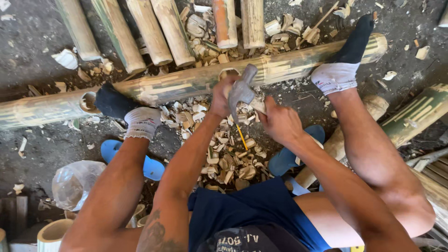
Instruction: The person sits on the ground and uses a curved blade and a wooden mallet to hollow out and shape a bamboo segment. They repeatedly strike the blade to remove material, rotate the bamboo, and occasionally use a pencil to mark the surface. Finished bamboo pieces are placed nearby.
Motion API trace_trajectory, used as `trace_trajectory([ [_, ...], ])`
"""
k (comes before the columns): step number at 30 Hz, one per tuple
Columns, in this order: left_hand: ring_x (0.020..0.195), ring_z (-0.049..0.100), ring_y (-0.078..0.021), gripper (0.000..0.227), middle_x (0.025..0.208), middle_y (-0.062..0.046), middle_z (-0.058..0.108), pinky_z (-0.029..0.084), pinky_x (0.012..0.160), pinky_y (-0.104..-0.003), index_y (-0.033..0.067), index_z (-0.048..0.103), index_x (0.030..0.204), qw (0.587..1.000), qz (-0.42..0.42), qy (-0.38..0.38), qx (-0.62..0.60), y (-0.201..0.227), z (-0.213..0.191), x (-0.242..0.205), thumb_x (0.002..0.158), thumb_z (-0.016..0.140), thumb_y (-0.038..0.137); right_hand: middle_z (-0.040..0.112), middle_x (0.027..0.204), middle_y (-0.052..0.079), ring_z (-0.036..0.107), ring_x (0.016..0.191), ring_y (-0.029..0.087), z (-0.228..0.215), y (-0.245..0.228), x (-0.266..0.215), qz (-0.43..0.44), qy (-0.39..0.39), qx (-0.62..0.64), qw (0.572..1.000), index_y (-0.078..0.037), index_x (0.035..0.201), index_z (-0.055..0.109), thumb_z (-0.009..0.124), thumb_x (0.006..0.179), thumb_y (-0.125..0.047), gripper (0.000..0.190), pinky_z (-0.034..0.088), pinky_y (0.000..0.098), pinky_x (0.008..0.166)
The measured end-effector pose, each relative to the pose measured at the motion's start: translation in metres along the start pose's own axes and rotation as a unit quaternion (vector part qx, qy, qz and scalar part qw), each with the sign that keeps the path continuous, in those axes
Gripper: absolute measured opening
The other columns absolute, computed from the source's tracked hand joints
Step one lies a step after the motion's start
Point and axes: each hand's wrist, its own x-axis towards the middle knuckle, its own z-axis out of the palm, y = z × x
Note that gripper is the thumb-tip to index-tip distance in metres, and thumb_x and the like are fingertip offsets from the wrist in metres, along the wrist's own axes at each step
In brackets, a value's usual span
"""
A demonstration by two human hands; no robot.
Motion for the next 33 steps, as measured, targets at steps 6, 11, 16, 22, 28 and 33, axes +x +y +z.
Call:
trace_trajectory([
  [6,0.089,0.073,-0.0283,0.054,0.096,-0.015,0.075,0.061,0.078,-0.044,0.0058,0.071,0.102,0.728,-0.303,0.153,-0.596,0.014,-0.008,0.026,0.064,0.085,0.041,0.064,0.066,0.014,0.067,0.05,0.023,-0.048,0.011,-0.036,0.011,0.146,0.12,0.982,0.001,0.106,0.054,0.075,0.094,-0.008,0.026,0.053,0.0398,0.045],
  [11,0.107,0.069,-0.0245,0.038,0.11,-0.007,0.072,0.057,0.094,-0.04,0.0111,0.067,0.107,0.981,0.128,-0.055,0.133,0.004,0.0,-0.021,0.075,0.086,0.017,0.067,0.076,0.014,0.069,0.06,0.028,-0.029,0.004,-0.043,-0.033,0.132,0.145,0.98,0.002,0.115,0.051,0.066,0.095,-0.003,0.026,0.057,0.0393,0.055],
  [16,0.115,0.067,-0.0272,0.041,0.118,-0.007,0.071,0.055,0.101,-0.044,0.0137,0.067,0.114,0.995,0.024,0.01,0.099,-0.034,-0.003,-0.023,0.08,0.088,0.013,0.065,0.061,0.014,0.064,0.046,0.029,0.035,0.014,-0.018,0.067,-0.033,0.101,0.992,0.004,0.108,0.052,0.071,0.093,-0.007,0.026,0.054,0.0395,0.043],
  [22,0.111,0.067,-0.0255,0.057,0.119,-0.004,0.067,0.055,0.102,-0.044,0.0204,0.058,0.118,0.994,-0.05,0.088,-0.052,-0.032,-0.009,0.01,0.07,0.089,0.016,0.064,0.066,0.017,0.068,0.053,0.028,-0.012,0.026,-0.043,0.073,0.138,0.155,0.976,0.0,0.114,0.056,0.072,0.094,-0.011,0.028,0.055,0.0429,0.051],
  [28,0.111,0.067,-0.0237,0.053,0.116,-0.004,0.073,0.049,0.1,-0.043,0.0186,0.072,0.11,0.957,0.158,-0.146,0.193,-0.019,0.007,-0.038,0.063,0.097,0.018,0.068,0.072,0.015,0.07,0.059,0.029,0.019,0.016,-0.046,-0.092,0.13,0.139,0.977,-0.008,0.105,0.058,0.075,0.084,-0.015,0.028,0.058,0.0409,0.055],
  [33,0.116,0.069,-0.0212,0.026,0.117,-0.002,0.076,0.054,0.105,-0.04,0.0198,0.074,0.108,0.99,0.083,0.043,0.108,-0.03,-0.008,0.004,0.086,0.089,0.015,0.069,0.069,0.012,0.068,0.048,0.023,0.06,0.032,-0.038,0.098,-0.003,0.156,0.983,-0.002,0.103,0.055,0.072,0.095,-0.013,0.021,0.056,0.0369,0.044],
])
